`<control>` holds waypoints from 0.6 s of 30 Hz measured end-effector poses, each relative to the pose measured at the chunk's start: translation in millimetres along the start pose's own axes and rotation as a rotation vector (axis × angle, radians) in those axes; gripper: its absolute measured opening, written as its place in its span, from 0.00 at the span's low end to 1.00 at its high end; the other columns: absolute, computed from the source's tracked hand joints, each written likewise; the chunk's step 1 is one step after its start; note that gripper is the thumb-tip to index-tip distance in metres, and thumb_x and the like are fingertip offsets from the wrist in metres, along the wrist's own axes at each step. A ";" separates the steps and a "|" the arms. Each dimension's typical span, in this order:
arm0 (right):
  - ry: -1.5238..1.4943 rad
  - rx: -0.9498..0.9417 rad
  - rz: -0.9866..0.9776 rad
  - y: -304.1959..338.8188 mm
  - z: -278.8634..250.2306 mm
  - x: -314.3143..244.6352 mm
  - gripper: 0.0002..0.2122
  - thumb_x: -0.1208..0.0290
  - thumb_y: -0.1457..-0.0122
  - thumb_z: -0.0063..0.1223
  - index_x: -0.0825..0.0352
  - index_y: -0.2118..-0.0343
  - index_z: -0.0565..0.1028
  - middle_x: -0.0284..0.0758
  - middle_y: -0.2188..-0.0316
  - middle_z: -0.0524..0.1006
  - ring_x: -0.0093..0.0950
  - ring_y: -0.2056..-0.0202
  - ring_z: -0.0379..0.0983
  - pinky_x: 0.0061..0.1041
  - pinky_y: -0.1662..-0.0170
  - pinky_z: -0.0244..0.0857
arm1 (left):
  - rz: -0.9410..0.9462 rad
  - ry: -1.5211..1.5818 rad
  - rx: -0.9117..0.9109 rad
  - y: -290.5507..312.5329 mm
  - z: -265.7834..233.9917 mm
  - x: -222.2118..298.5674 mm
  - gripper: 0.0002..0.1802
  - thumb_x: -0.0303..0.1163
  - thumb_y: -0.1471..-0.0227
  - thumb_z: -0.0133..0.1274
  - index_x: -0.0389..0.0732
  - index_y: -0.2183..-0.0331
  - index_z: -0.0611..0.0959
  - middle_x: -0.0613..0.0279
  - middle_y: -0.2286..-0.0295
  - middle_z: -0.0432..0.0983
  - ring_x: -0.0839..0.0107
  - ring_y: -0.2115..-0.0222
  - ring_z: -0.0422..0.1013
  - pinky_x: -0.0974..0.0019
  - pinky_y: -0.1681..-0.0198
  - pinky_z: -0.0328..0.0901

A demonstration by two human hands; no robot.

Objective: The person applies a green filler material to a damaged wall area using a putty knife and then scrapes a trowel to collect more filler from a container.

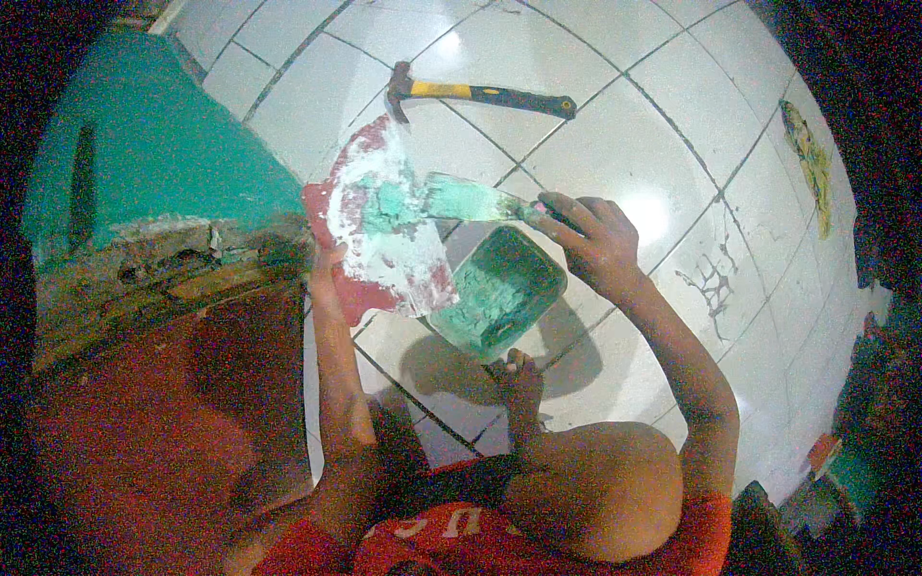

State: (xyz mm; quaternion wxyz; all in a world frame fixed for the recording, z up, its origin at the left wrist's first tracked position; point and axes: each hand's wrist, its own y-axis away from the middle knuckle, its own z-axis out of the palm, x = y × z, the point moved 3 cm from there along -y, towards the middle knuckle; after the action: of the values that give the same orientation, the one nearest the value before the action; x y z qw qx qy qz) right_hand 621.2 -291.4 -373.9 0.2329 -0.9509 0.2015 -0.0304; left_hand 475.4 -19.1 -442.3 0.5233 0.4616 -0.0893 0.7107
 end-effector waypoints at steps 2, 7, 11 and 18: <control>-0.002 0.028 0.008 4.8 -9.8 6.2 0.20 0.83 0.63 0.53 0.57 0.64 0.76 0.30 0.63 0.75 0.28 0.71 0.70 0.22 0.71 0.66 | -0.024 -0.009 -0.097 -4.5 -7.8 -1.9 0.26 0.30 0.57 0.52 0.36 0.53 0.68 0.57 0.62 0.72 0.66 0.61 0.70 0.62 0.56 0.65; -0.453 0.014 0.302 8.1 -18.1 6.5 0.16 0.80 0.55 0.53 0.57 0.61 0.76 0.33 0.66 0.77 0.29 0.70 0.74 0.23 0.68 0.68 | -0.053 -0.032 -0.094 -12.8 -17.3 -2.6 0.26 0.29 0.56 0.52 0.37 0.52 0.67 0.58 0.60 0.71 0.66 0.60 0.69 0.61 0.56 0.64; -0.710 -0.292 0.543 -19.2 -27.3 24.7 0.14 0.75 0.51 0.52 0.65 0.59 0.74 0.36 0.72 0.76 0.20 0.74 0.70 0.20 0.67 0.65 | -0.230 -0.094 -0.113 -21.9 -40.8 -17.2 0.28 0.26 0.56 0.53 0.37 0.51 0.66 0.58 0.59 0.70 0.68 0.60 0.69 0.63 0.56 0.64; -0.641 -0.403 0.333 -55.9 -14.2 52.1 0.13 0.71 0.54 0.56 0.70 0.65 0.74 0.31 0.81 0.72 0.17 0.81 0.64 0.17 0.74 0.62 | -0.465 -0.194 -0.379 -20.1 -22.5 -14.9 0.32 0.24 0.56 0.53 0.38 0.48 0.61 0.60 0.59 0.70 0.69 0.61 0.69 0.65 0.58 0.65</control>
State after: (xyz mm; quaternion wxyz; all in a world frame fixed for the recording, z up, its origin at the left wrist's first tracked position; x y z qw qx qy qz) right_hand 687.4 -272.8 -337.7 0.0948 -0.8932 0.2718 0.3455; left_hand 479.7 -6.4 -473.2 0.7375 0.4297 -0.1616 0.4953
